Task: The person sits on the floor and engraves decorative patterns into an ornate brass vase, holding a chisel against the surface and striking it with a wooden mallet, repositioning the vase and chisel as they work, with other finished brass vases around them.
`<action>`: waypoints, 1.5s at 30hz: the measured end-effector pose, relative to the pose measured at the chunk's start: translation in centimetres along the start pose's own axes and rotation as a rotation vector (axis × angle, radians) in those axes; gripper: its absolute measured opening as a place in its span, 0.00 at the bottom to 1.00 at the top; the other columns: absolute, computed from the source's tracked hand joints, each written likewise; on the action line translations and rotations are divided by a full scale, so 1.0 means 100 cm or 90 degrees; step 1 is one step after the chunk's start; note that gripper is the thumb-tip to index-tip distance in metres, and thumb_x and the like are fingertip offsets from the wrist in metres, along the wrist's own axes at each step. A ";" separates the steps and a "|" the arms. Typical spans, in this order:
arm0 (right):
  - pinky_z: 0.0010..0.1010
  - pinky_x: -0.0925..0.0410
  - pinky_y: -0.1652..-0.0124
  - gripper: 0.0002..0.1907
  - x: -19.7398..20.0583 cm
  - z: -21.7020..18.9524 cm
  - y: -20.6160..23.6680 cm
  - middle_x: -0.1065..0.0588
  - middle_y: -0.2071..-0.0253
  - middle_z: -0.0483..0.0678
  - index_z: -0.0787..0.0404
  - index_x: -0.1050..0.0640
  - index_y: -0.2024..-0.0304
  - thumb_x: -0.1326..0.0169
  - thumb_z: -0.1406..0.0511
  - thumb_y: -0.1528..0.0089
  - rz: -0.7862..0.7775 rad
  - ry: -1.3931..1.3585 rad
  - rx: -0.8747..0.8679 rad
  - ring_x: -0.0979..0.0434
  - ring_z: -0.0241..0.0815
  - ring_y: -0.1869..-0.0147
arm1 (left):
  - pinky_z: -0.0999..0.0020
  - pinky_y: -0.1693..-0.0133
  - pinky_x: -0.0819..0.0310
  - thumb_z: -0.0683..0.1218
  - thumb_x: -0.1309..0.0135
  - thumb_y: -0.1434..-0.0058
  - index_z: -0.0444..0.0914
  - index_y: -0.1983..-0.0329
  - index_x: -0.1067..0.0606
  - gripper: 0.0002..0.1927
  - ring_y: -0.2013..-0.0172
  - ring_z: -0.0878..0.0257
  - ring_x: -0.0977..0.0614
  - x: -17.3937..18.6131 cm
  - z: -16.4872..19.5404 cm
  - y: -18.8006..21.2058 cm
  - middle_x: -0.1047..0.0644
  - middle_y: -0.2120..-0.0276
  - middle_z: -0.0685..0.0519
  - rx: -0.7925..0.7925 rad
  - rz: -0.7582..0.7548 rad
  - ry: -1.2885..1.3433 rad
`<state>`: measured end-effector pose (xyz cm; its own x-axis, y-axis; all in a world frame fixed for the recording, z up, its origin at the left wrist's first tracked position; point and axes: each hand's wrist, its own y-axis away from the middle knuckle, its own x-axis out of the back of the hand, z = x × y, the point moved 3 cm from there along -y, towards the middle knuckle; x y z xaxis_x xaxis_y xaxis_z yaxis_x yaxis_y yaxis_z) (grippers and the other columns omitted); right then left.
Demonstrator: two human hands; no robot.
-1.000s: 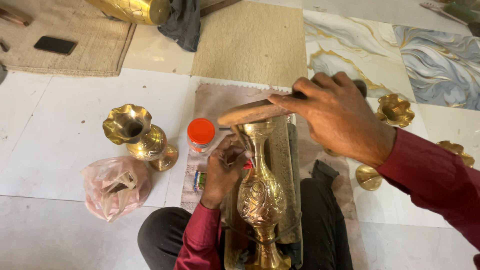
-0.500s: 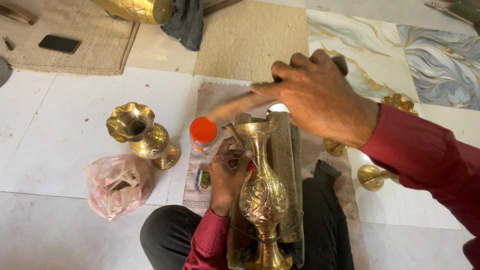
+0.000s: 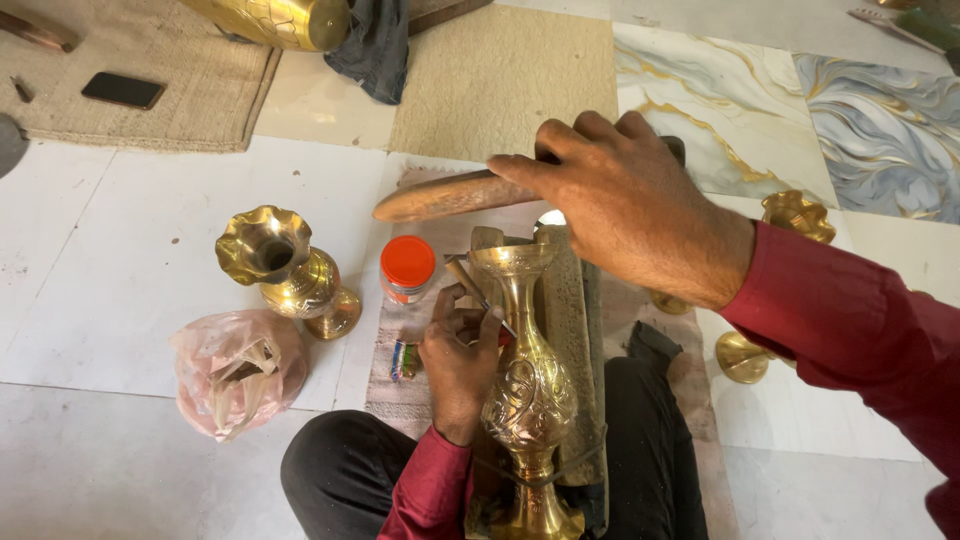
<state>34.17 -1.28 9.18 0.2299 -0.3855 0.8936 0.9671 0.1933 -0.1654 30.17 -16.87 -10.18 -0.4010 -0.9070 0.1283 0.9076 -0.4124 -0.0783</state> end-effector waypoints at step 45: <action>0.49 0.31 0.55 0.37 -0.025 0.006 -0.029 0.24 0.53 0.49 0.42 0.24 0.34 0.41 0.73 0.45 -0.105 -0.080 -0.030 0.26 0.48 0.50 | 0.71 0.64 0.16 0.39 0.39 0.38 0.39 0.37 0.33 0.26 0.64 0.65 0.15 -0.009 -0.037 -0.020 0.16 0.65 0.49 0.130 -0.180 0.497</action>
<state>30.72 -0.33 7.72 0.0552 -0.2917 0.9549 0.9952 0.0938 -0.0289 28.20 -15.53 -13.82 -0.5182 -0.6023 -0.6072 0.7354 -0.6762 0.0431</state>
